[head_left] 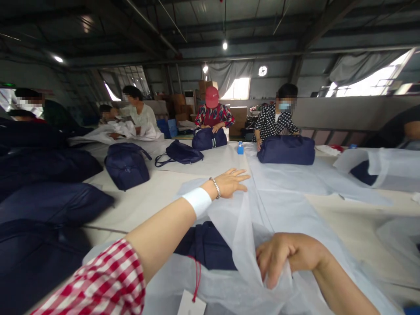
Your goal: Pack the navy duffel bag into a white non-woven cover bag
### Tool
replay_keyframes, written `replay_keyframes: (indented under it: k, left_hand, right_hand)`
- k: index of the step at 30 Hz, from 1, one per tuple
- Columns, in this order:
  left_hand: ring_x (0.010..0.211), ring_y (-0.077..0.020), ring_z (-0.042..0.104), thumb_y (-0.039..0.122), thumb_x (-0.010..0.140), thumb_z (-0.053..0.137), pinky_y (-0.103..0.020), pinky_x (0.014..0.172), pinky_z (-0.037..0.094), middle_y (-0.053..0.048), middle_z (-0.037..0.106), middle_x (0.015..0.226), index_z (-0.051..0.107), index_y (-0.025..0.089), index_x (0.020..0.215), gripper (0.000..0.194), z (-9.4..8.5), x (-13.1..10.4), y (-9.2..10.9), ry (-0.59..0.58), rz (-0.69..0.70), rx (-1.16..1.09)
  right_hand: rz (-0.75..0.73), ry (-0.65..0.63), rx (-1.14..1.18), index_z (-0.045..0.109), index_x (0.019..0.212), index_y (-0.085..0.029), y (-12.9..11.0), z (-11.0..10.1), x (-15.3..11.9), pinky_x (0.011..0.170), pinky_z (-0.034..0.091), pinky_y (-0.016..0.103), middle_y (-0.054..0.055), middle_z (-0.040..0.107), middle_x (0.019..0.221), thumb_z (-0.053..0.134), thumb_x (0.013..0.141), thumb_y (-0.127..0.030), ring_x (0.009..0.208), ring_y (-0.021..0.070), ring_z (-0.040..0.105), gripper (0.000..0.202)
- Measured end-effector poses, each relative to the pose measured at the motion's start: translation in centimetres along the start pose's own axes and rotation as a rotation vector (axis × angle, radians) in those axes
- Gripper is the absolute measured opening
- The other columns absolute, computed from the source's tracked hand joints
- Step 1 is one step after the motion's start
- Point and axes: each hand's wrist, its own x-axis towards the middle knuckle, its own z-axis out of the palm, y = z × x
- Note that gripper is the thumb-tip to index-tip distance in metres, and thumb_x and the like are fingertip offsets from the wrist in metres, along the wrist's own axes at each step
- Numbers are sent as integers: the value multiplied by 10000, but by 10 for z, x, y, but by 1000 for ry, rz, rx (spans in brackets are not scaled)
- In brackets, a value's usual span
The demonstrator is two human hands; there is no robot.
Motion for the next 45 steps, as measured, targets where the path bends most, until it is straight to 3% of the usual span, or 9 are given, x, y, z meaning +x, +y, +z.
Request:
replay_keyframes:
  k: [3,8,15,21,26,30,38,42,45]
  left_hand:
    - [1365,-300,83,154,628,725,-537,1067,151,-103,184,1472,416,323,1285,745,4,7,-7,39,-3,9]
    - [1340,-293,190,152,769,560,-485,1055,210,-79,365,1393,664,173,806,113,0,9,-10,29,11,44]
    - [1337,-255,216,37,766,429,-445,1024,273,-61,234,1457,333,350,1334,655,-6,4,10,97,7,56]
    - [1345,-249,186,140,834,417,-446,1081,203,-53,375,1389,675,176,911,272,-9,18,20,7,100,162]
    - [1318,-261,250,50,725,461,-468,1111,124,-144,471,1291,653,85,832,222,-76,-51,18,63,34,191]
    - [1248,-250,354,63,800,383,-473,1119,118,-148,565,1114,618,105,776,240,-124,-146,65,92,-105,254]
    - [806,-177,543,102,794,460,-432,968,402,-51,604,826,589,205,856,177,-42,-282,195,199,-420,90]
    - [1109,-226,492,401,792,521,-360,911,453,-111,458,1298,457,230,1245,489,-33,-303,161,305,-671,-395]
    - [1048,-204,536,531,838,381,-299,898,443,-108,569,1164,587,154,1063,485,-57,-279,90,357,-925,-669]
  right_hand:
    - [5,21,-10,699,931,-99,-4,2,0,853,448,326,174,679,878,480,850,-418,845,183,613,396]
    - [45,30,-20,698,936,-109,-6,4,-3,861,445,322,164,677,901,484,836,-457,870,183,609,420]
    - [-26,34,-34,703,927,-106,-3,9,-2,842,450,310,167,680,881,467,807,-544,831,182,614,512]
    - [-23,45,-39,704,919,-100,-2,13,-3,870,433,322,169,678,896,485,820,-498,860,184,615,465]
    - [36,52,1,686,970,-111,-7,11,-9,1017,313,405,154,662,983,498,846,-404,956,200,603,370]
    - [40,80,50,682,974,-125,-7,8,-13,1035,295,434,157,655,1022,485,852,-405,1011,219,592,362]
    - [24,58,10,701,922,-155,-8,10,-14,1020,325,419,143,679,957,492,839,-438,1016,219,595,362]
    - [50,63,-23,708,909,-168,-11,13,-12,1017,332,414,137,686,934,493,831,-461,1000,217,604,372]
    - [85,62,-44,713,899,-170,-12,15,-10,1012,337,418,140,689,921,497,822,-479,984,221,611,384]
